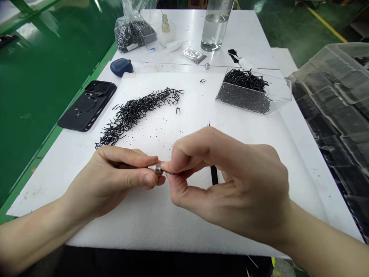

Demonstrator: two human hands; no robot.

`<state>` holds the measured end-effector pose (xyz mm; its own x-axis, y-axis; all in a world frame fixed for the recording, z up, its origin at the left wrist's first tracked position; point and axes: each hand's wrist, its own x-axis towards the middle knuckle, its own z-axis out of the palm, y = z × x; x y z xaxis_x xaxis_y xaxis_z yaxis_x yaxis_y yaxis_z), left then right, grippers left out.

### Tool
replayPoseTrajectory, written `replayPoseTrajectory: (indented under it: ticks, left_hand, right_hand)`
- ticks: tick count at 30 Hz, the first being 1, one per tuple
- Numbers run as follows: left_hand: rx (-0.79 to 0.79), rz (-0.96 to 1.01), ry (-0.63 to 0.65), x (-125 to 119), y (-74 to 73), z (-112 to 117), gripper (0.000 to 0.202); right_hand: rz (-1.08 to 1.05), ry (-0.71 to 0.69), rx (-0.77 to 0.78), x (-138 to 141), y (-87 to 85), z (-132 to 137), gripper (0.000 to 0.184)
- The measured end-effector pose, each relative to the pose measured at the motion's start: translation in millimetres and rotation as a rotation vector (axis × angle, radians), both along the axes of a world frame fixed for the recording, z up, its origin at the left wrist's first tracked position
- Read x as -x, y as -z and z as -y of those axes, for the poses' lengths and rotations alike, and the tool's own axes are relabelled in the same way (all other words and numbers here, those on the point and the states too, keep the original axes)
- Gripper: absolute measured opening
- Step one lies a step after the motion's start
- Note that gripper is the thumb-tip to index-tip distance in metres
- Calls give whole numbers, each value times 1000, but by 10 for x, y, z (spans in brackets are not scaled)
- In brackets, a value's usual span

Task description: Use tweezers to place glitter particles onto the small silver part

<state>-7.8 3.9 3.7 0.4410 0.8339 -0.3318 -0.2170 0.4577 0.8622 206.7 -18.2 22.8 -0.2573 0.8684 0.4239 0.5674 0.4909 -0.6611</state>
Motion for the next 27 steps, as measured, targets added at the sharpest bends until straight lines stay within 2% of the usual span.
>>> replayPoseTrajectory:
  ticks: [4,8,12,16,20,27]
  left_hand:
    - [6,10,-6,-6,-13,2,21]
    - [5,8,-11,-7,-17,7,19]
    - [-16,-8,-17,-8,-11,11,19]
    - [-23,-11,-33,-24,-6,7,18]
    - [-36,13,-45,-30,7,9,16]
    - [-96,9,-52,-19,20,38,17]
  right_hand:
    - [-51,-6,-9,3,39,-14,25]
    - [-120,-78,-104,-13,98,-38,27]
    - [-115,-80,-121,-20,124,-72,23]
    - [-175,-149,-199,-12,141,-108,28]
    - [-193,-113,-191,-17,167,-113,29]
    - [-241,-167,-232,-17,241,-132,39]
